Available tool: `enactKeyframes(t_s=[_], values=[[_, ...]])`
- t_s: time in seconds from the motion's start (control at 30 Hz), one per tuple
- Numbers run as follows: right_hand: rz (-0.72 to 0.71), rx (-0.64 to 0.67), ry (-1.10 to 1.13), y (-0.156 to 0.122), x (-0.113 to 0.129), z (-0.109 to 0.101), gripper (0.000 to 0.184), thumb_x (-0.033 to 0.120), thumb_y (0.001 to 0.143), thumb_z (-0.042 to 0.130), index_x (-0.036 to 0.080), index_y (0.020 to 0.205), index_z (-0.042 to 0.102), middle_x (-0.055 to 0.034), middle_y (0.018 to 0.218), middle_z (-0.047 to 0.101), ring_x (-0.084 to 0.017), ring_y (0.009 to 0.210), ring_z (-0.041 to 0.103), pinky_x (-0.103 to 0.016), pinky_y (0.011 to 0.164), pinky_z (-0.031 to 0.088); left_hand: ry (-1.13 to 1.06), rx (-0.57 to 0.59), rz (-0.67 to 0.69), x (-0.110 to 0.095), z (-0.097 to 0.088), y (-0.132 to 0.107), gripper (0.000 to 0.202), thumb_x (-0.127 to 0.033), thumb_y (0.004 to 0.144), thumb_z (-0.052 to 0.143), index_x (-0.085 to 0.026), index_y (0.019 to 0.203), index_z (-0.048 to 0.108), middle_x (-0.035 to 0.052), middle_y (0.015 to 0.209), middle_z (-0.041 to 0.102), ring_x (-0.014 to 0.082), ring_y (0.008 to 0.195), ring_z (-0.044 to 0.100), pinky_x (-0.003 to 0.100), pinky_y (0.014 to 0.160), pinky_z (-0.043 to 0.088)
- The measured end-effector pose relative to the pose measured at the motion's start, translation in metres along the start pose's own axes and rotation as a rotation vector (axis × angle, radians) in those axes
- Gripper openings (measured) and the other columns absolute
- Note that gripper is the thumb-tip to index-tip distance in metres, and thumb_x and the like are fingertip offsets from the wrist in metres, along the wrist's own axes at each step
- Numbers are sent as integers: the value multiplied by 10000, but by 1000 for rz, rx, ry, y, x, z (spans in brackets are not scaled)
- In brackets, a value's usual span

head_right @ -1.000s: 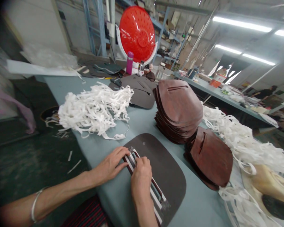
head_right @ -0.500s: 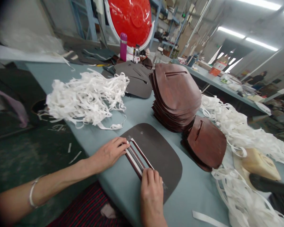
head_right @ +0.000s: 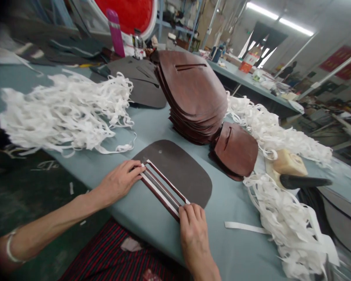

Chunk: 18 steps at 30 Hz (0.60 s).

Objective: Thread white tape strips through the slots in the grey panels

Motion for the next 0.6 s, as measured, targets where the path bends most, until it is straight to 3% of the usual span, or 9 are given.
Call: enactKeyframes(t_s=[0.13, 0.23, 0.33, 0.43, 0.6], values=[[114, -17, 177, 4, -7, -5, 175, 110, 925, 426, 177, 863, 575, -55, 867, 567, -185, 830, 502, -325, 732, 446, 32, -44, 25, 2, 1, 0, 252, -220, 929, 454, -176, 1144, 577, 133, 1259, 514, 264, 1159, 483, 449, 959, 439], [147, -71, 208, 10, -10, -2, 201, 83, 926, 393, 164, 950, 575, -66, 908, 566, -184, 858, 501, -320, 751, 446, 56, -45, 53, -8, -1, 4, 264, -138, 902, 445, -181, 1105, 608, 124, 1280, 532, 290, 1231, 433, 500, 1006, 377], [107, -79, 142, 21, -7, 5, 289, 54, 918, 360, 139, 1106, 563, -100, 1014, 563, -205, 916, 482, -344, 781, 441, -6, 22, 118, -33, 0, 9, 359, -80, 880, 417, -165, 1196, 564, 119, 1271, 539, 264, 1218, 440, 467, 1038, 352], [83, 1, 28, 33, -2, 13, 358, 38, 894, 367, 141, 1180, 555, -114, 1070, 557, -226, 929, 463, -355, 770, 432, -58, 92, 202, -61, 10, 13, 430, -80, 886, 414, -161, 1304, 479, 107, 1303, 514, 245, 1226, 427, 429, 1059, 343], [82, 130, -155, 43, 4, 16, 419, 18, 846, 412, 149, 1219, 550, -116, 1088, 552, -238, 907, 457, -355, 740, 425, 17, 117, 226, -79, 29, 13, 407, -122, 906, 440, -187, 1306, 472, 89, 1287, 530, 238, 1226, 442, 412, 1034, 374]])
Point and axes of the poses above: each hand's wrist, its own y-axis towards the middle knuckle, its own z-axis out of the palm, x = y × z, the point moved 2 cm from there along y, towards the middle knuckle
